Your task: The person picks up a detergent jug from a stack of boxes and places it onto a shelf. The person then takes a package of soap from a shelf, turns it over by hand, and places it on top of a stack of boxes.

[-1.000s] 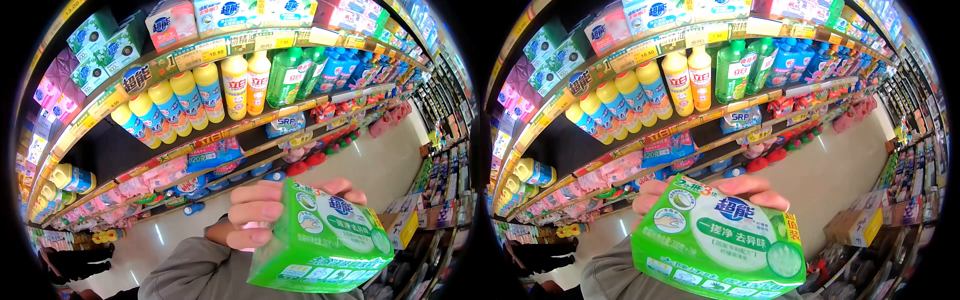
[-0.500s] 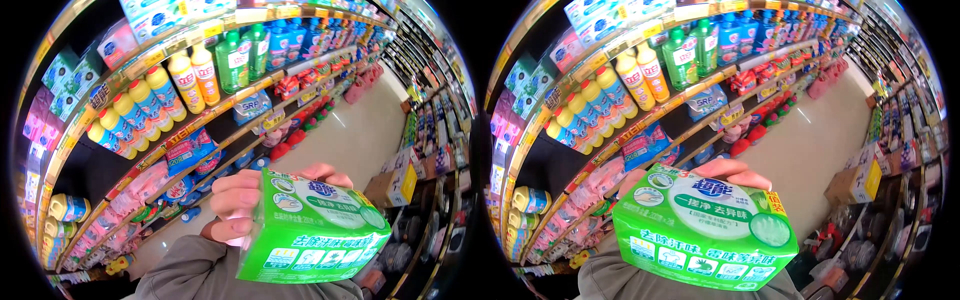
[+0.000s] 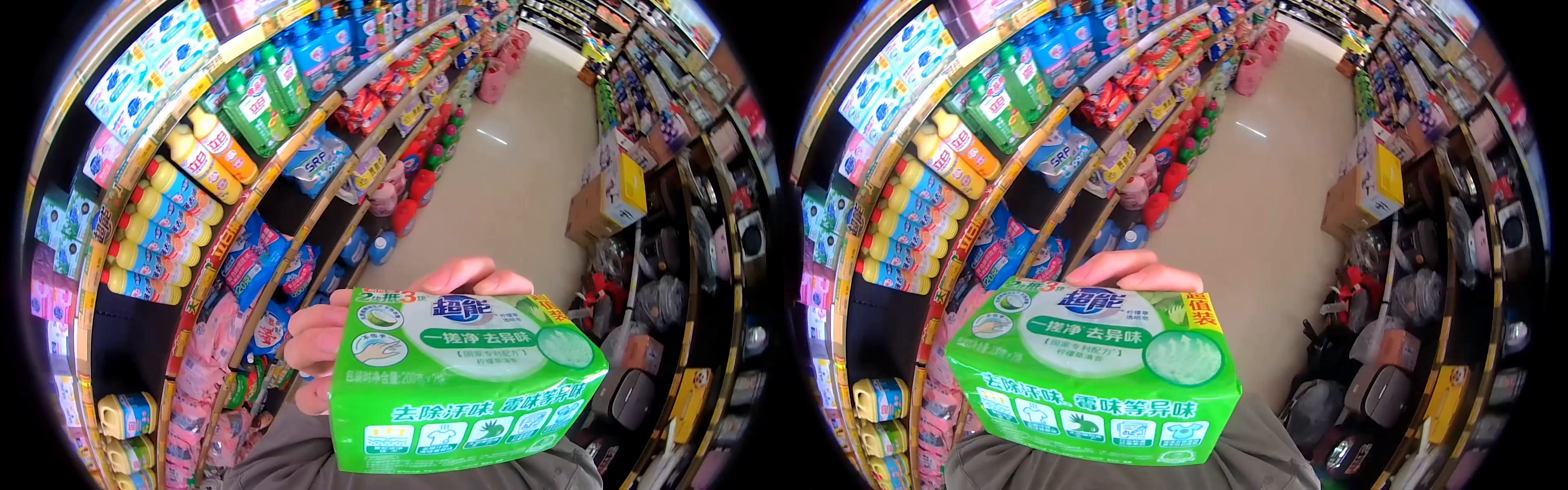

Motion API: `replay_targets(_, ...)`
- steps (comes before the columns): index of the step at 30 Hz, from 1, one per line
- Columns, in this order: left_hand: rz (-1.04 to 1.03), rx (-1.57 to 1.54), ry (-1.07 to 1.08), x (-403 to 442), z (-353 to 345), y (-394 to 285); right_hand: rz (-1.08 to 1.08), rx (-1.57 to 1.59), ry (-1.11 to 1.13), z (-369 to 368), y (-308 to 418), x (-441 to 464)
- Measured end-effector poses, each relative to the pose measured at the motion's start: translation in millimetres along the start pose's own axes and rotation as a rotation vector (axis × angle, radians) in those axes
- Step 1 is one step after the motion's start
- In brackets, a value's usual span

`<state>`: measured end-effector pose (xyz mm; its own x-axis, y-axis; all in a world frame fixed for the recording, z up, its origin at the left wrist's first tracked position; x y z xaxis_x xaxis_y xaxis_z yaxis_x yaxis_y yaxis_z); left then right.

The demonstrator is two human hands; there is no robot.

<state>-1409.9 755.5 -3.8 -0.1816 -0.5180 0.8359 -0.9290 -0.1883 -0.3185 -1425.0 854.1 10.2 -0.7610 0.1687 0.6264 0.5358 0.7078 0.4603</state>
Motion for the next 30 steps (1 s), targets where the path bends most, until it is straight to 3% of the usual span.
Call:
replay_targets(8,0.097,0.007,0.079,-21,10,-45,0.084,-0.099,-0.069,-4,39,-39)
replay_targets(19,0.151,-0.265,0.025,-30,26,-87,0.162,-0.25,-0.13,-32,68,-93)
replay_targets(30,0.199,-0.283,0.017,-19,76,-123,0.193,-0.286,-0.143,-68,71,-132)
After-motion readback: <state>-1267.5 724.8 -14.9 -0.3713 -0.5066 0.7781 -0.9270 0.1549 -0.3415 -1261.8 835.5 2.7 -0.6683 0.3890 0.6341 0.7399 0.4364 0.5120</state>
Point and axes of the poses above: each hand's wrist, its own x-axis towards the middle knuckle, its own z-axis out of the back of the hand, y = z × x, the point moved 3 cm from there along x, towards the middle knuckle, and after that the axes turned 3 degrees about -z, right-handed, at the moved point
